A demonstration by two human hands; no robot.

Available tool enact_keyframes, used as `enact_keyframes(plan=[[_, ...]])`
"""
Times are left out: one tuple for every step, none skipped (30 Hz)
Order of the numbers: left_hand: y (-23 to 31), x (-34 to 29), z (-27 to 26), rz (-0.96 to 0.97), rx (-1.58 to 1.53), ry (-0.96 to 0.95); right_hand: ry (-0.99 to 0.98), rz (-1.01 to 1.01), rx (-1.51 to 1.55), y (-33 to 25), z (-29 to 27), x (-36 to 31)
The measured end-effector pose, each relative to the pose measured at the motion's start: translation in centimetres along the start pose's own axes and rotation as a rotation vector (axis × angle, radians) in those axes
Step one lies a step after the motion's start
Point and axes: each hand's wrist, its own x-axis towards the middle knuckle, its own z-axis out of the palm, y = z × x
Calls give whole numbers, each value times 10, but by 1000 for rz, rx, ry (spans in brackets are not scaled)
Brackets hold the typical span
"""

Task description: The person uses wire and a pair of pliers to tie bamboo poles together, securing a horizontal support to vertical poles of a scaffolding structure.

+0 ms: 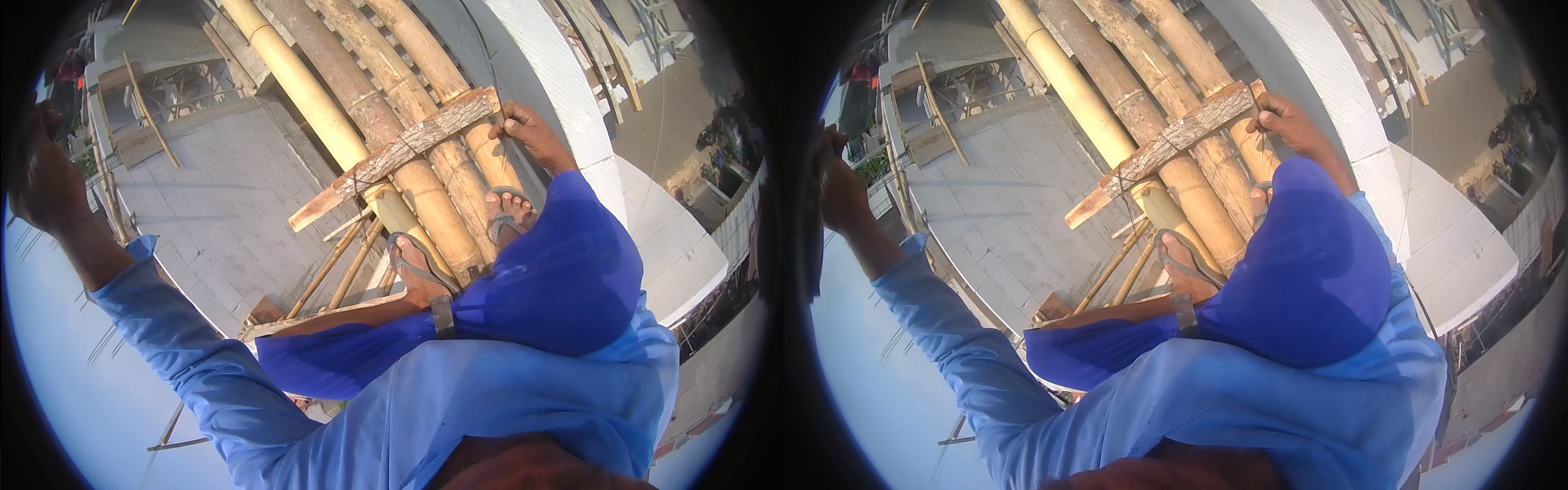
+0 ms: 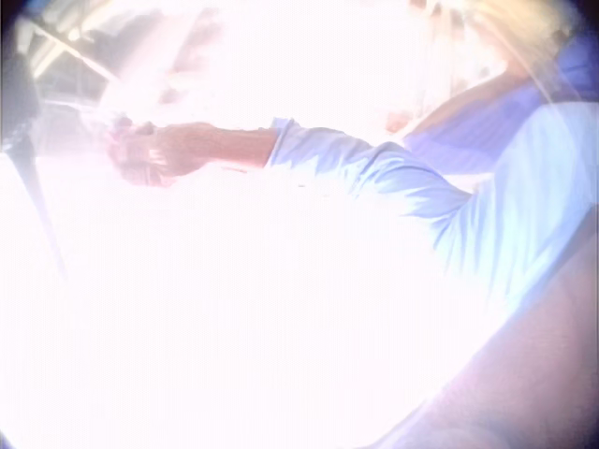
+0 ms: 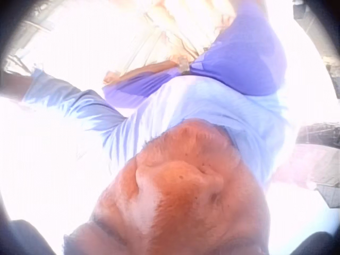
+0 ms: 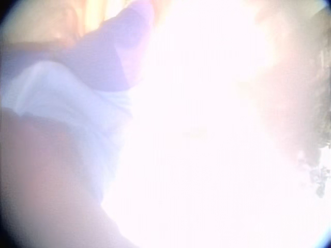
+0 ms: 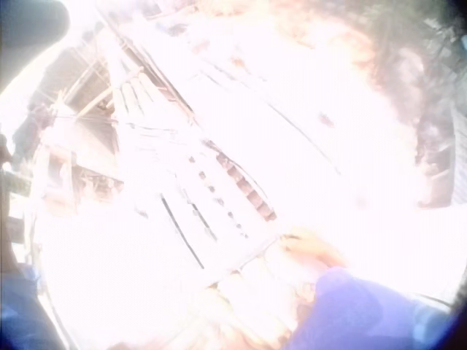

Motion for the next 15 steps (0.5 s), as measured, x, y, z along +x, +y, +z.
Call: enact_keyframes(plan=[[18, -17, 10, -152, -380, 69, -12, -15, 65, -8, 5, -6], [47, -32, 22, -262, -754, 154, -42, -59, 130, -16, 10, -7], [54, -40, 44, -226, -800, 106, -24, -110, 169, -22, 9, -12], [60, -50, 49, -250, -877, 46, -44, -147, 220, -31, 16, -13], [57, -61, 52, -284, -815, -6, -35, -178, 226, -49, 27, -13], [47, -71, 52, -279, -685, -49, -22, -199, 227, -66, 34, -12], [37, -80, 50, -319, -648, -112, 3, -217, 225, -73, 37, -6], [12, -96, 50, -344, -753, -138, 24, -229, 227, -72, 39, 0], [-10, -112, 48, -407, -747, -189, 50, -236, 230, -68, 38, 8], [-20, -123, 43, -413, -654, -243, 81, -249, 176, -68, 34, 15], [-26, -132, 38, -419, -570, -305, 124, -258, 120, -66, 27, 18], [-31, -135, 28, -303, -341, -495, 168, -259, 69, -63, 19, 17], [-39, -133, 14, -180, -105, -675, 234, -258, -54, -58, 8, 20], [-50, -139, 0, -65, 142, -854, 220, -287, -172, -56, 9, 26], [-69, -147, -16, -113, 191, -890, 200, -313, -286, -57, 12, 30]])
